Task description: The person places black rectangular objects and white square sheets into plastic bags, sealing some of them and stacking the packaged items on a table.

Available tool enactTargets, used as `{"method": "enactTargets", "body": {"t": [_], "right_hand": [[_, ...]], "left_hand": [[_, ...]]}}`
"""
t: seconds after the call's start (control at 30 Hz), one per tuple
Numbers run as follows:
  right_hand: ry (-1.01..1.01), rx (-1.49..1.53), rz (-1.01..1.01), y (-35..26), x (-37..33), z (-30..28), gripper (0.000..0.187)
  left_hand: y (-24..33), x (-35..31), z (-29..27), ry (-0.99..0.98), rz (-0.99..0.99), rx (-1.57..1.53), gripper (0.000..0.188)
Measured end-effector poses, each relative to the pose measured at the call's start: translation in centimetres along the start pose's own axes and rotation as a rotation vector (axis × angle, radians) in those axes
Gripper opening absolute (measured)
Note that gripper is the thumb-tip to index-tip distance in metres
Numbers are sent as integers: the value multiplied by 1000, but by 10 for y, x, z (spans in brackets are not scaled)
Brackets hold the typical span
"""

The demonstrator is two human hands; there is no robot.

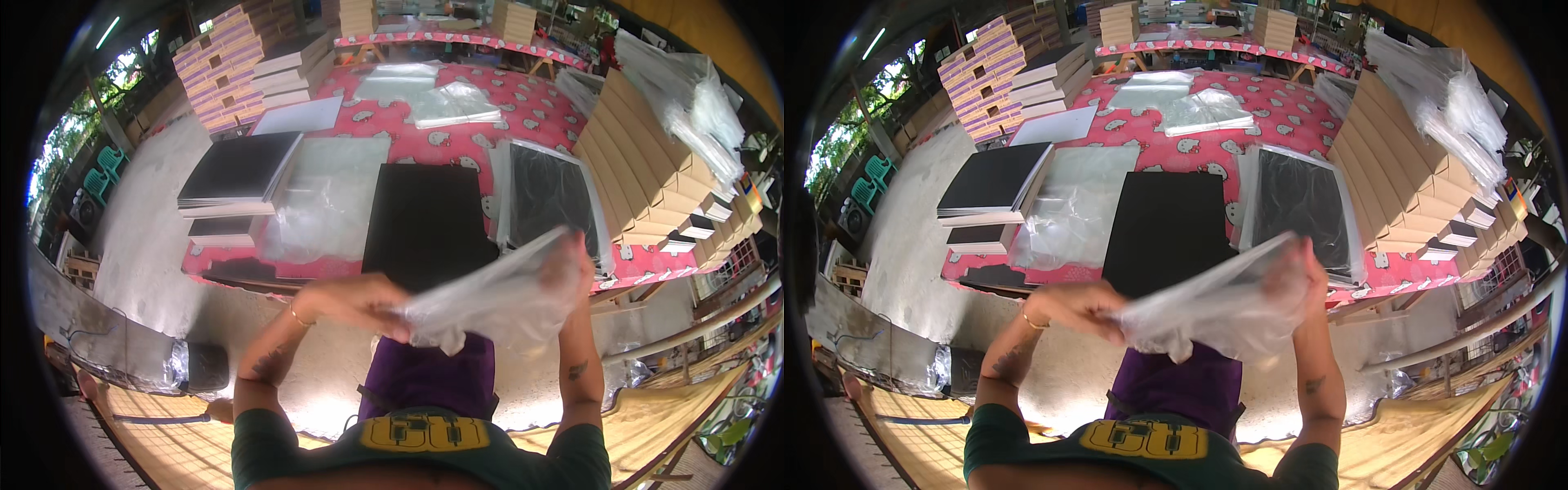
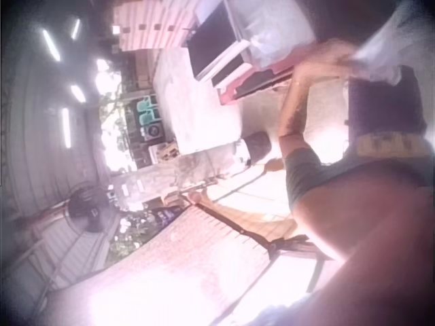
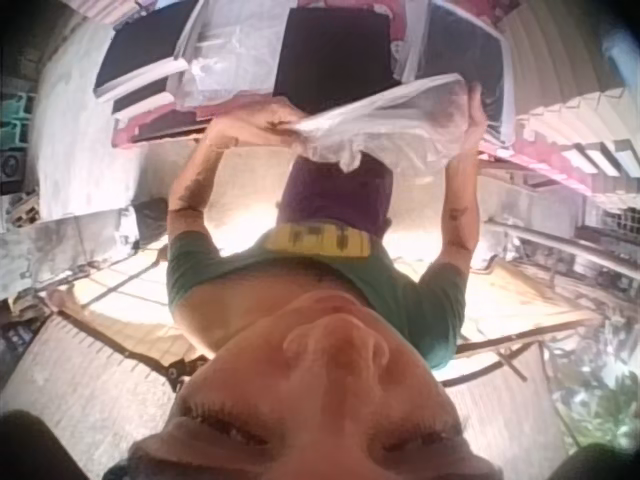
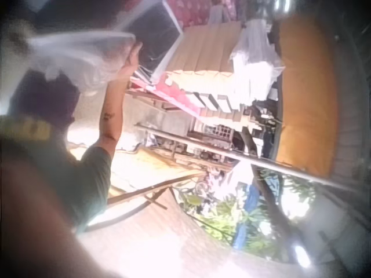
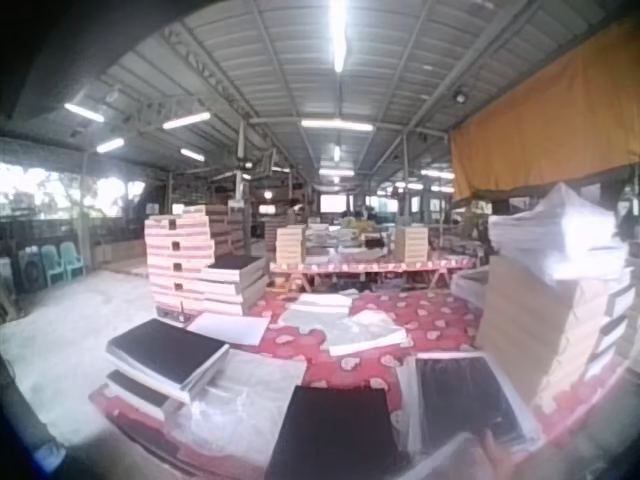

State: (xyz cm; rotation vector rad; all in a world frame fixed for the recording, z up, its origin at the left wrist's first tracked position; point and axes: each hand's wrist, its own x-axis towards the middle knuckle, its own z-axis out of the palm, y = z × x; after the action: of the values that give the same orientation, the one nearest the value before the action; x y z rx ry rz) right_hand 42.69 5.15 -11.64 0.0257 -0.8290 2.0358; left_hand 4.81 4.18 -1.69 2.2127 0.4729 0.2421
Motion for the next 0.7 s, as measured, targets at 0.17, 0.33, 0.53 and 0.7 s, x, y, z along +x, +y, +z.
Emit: {"method": "enactTargets", "body": {"t": [0.17, 0.33, 0.53, 0.7], "right_hand": [[-379, -1177, 524, 16, 20, 33, 46], [343, -381, -22, 28, 9, 36, 41], [-79, -585, 556, 43, -21, -14, 49], [127, -440, 363, 51, -41, 14, 34]], "left_hand": [[-4, -10, 10, 784, 237, -1290, 25], [-49, -15, 38, 306, -108, -789, 27], [-56, -39, 39, 647, -51, -1229, 26], [-54, -60, 64, 779, -184, -1311, 15]]}}
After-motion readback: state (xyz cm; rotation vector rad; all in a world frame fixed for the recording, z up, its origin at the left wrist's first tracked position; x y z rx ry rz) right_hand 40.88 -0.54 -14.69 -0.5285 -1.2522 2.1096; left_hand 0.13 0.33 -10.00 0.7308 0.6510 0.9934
